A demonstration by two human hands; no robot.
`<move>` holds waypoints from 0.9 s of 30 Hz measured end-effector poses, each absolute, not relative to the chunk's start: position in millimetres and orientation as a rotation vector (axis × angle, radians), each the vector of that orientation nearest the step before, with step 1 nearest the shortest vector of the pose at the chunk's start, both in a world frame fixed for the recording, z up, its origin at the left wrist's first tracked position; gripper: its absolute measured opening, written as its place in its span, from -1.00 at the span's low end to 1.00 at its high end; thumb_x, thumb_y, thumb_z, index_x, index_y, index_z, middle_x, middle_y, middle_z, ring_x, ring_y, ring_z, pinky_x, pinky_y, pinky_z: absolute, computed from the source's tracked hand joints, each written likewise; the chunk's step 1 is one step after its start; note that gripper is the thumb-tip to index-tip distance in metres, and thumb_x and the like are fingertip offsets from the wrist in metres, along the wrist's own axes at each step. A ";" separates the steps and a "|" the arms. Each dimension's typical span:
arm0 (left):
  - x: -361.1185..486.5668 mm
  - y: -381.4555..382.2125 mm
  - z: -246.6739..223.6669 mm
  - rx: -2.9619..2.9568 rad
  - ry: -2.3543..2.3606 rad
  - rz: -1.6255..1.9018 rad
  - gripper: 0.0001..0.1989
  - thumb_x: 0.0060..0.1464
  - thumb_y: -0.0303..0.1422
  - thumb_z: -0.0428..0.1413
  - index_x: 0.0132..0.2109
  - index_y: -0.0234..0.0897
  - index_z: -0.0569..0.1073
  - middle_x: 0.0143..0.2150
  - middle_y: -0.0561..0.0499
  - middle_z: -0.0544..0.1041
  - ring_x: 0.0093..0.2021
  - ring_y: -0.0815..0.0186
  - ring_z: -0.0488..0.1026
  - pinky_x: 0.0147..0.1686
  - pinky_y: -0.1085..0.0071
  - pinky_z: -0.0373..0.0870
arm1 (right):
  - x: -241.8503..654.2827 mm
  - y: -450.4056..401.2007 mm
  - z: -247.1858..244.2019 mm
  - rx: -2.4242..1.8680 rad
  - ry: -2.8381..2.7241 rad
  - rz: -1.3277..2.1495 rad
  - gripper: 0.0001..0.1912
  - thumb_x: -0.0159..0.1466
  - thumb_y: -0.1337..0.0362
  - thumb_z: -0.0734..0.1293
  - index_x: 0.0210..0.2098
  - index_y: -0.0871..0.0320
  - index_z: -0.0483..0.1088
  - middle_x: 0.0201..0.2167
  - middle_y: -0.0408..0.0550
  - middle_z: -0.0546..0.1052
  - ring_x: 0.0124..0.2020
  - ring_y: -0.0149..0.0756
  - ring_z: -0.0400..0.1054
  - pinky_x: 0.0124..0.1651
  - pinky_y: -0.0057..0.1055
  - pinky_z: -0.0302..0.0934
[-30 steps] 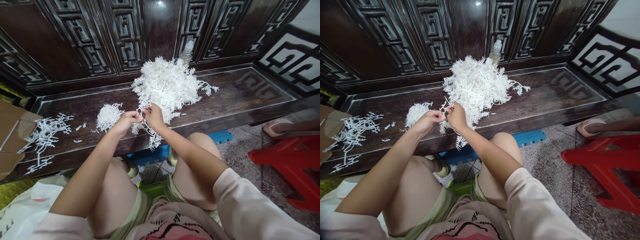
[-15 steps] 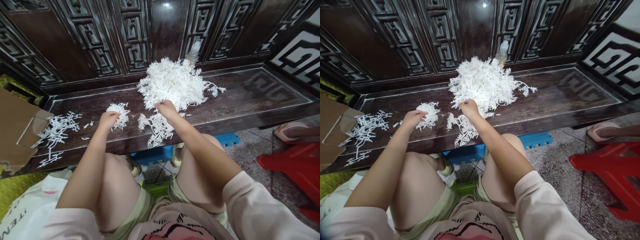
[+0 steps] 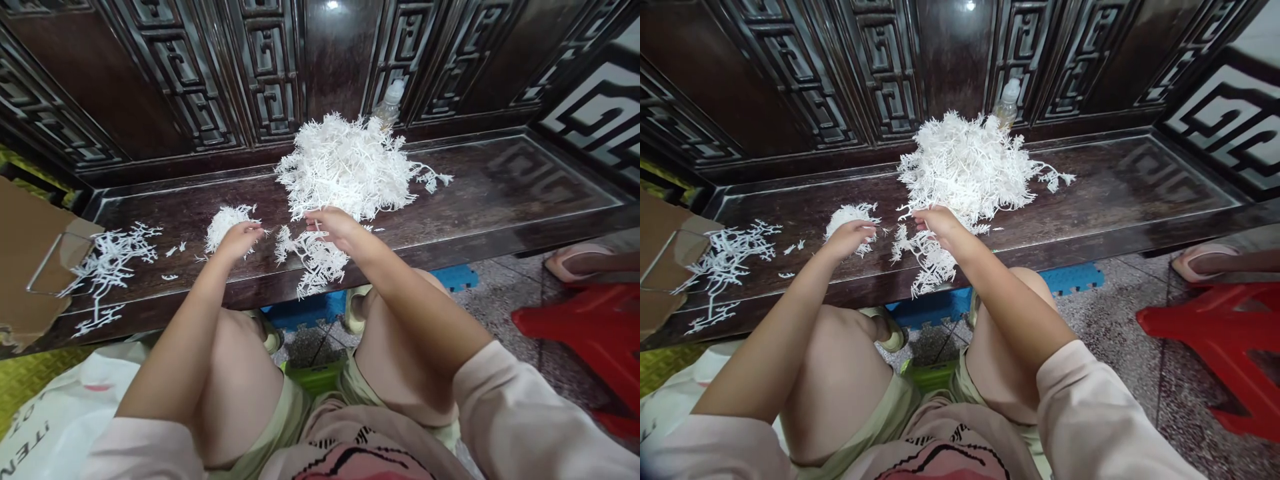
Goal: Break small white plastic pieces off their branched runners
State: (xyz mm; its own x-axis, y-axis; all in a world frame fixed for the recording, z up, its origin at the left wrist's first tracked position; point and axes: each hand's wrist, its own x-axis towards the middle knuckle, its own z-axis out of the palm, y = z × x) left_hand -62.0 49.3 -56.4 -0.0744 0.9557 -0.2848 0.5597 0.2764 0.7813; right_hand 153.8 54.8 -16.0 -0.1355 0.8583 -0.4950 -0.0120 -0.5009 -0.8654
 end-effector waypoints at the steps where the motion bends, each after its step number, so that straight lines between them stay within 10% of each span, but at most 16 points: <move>1: -51.4 44.8 -50.6 1.439 1.618 0.555 -0.59 -0.17 -0.19 0.09 -0.16 -0.32 0.38 -0.35 -0.01 0.45 -0.43 0.35 0.34 -0.38 0.43 0.18 | 154.4 55.0 -16.3 -1.443 -0.949 1.758 -0.84 0.00 0.30 0.34 -0.44 0.18 0.27 -0.42 -0.11 0.38 -0.40 -0.39 0.27 -0.37 -0.38 0.16; 14: 0.4 27.0 -36.2 1.810 1.469 0.521 -0.74 -0.07 -0.18 -0.02 -0.45 -0.29 0.40 -0.51 0.05 0.39 -0.45 0.34 0.28 -0.40 0.43 0.14 | 160.7 55.8 -11.2 -0.976 -0.926 1.913 -0.85 0.05 0.26 0.31 -0.40 0.16 0.28 -0.35 -0.09 0.39 -0.27 -0.37 0.29 -0.19 -0.37 0.22; 27: -1.7 29.7 -33.9 1.070 1.491 0.983 -0.76 -0.18 -0.23 0.09 -0.56 -0.31 0.26 -0.57 0.09 0.32 -0.52 0.42 0.30 -0.46 0.49 0.14 | 165.8 55.1 -9.3 -1.665 -0.928 1.562 -0.75 0.05 0.18 0.19 -0.30 0.15 0.26 -0.20 -0.02 0.37 -0.22 -0.28 0.25 -0.19 -0.31 0.09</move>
